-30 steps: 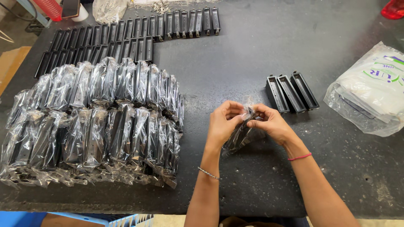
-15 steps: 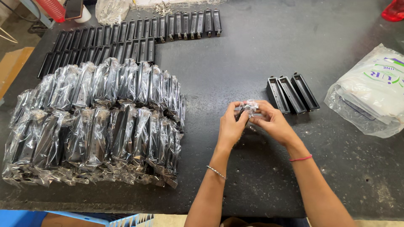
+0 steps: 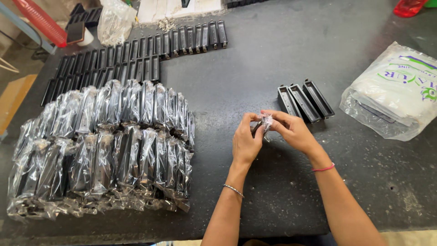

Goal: The person repeatedly picks black rectangular components from a table, places each into a clear plastic bag, seals the bag, and stacks the packaged units. The process is repeated for multiple components in a consistent sequence.

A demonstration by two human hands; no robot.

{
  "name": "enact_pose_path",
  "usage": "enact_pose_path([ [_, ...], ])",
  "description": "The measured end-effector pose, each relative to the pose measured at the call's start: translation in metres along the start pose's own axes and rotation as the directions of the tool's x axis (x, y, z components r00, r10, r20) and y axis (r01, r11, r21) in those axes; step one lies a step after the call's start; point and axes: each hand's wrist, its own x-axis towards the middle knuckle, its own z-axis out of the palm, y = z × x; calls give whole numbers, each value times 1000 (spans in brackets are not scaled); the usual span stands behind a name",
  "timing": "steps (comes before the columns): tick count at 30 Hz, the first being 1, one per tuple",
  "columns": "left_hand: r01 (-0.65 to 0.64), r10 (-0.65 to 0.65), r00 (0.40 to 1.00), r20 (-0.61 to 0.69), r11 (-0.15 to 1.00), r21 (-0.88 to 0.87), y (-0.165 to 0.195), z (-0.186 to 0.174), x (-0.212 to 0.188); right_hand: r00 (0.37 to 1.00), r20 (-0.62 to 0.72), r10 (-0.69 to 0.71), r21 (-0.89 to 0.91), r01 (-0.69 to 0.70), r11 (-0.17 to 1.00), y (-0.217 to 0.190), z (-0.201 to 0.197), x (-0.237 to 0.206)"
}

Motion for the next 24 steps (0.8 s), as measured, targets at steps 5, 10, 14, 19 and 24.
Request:
enact_pose_path([
  [5,-4,4,1000,-2,999,41,4,0,-3,996,-50,-75,-171,66,983,-7,4,-4],
  [10,-1,1,1000,1,998,65,6,1,-6,997,-79,10,-378,-39,925,-16,9,-6],
  [14,-19,17,1000,23,996,85,9,2,-10,992,-87,-90,-328,57,943,-21,9,-6],
  [19,-55,54,998,23,998,40,13,-2,-15,992,-125,-25,-233,-4,972,-15,9,-4],
  [24,-113,113,994,8,994,-13,11,-4,-16,980,-200,14,-48,-24,999,11,14,3],
])
